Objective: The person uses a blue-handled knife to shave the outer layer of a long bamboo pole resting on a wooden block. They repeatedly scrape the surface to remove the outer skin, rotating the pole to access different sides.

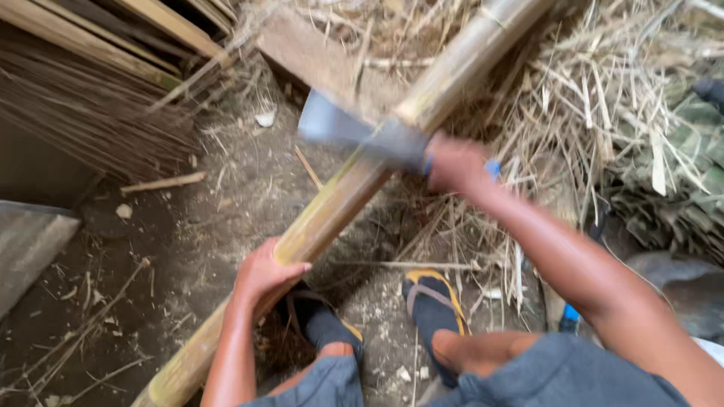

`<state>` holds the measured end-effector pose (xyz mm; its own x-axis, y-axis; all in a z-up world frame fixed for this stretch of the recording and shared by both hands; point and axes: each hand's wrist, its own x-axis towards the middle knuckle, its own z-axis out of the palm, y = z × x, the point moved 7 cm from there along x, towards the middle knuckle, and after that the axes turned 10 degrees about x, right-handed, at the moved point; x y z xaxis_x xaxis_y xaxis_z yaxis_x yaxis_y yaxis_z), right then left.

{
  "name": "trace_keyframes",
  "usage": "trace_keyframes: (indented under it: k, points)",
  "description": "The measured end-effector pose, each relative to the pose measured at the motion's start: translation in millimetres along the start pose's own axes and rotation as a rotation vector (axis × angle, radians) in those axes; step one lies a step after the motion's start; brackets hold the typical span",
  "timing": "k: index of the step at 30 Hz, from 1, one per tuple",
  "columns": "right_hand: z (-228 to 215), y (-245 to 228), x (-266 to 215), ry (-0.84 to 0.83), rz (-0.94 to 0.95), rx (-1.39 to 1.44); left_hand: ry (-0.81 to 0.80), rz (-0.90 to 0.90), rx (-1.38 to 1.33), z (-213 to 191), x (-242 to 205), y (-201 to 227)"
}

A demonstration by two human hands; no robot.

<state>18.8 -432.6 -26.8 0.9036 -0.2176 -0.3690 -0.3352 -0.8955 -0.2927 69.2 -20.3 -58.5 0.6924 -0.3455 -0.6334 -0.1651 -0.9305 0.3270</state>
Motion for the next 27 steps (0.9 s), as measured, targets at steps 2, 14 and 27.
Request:
trace_keyframes:
  k: [2,14,27]
  points:
    - [-61.4,63.1,27.8,0.26,0.3,0.303,0.026,-0.003,0.03,-7.3,10.5,1.3]
    - [-3.7,18.0,6.9,-0.002,0.133,0.185,-0.1,0.133,-0.154,0.9,34.2,-6.9]
    - [31.4,168.4,-82.7,0.408,0.675,0.796,-0.135,-0.089,0.064,-0.6,18.7,-11.8]
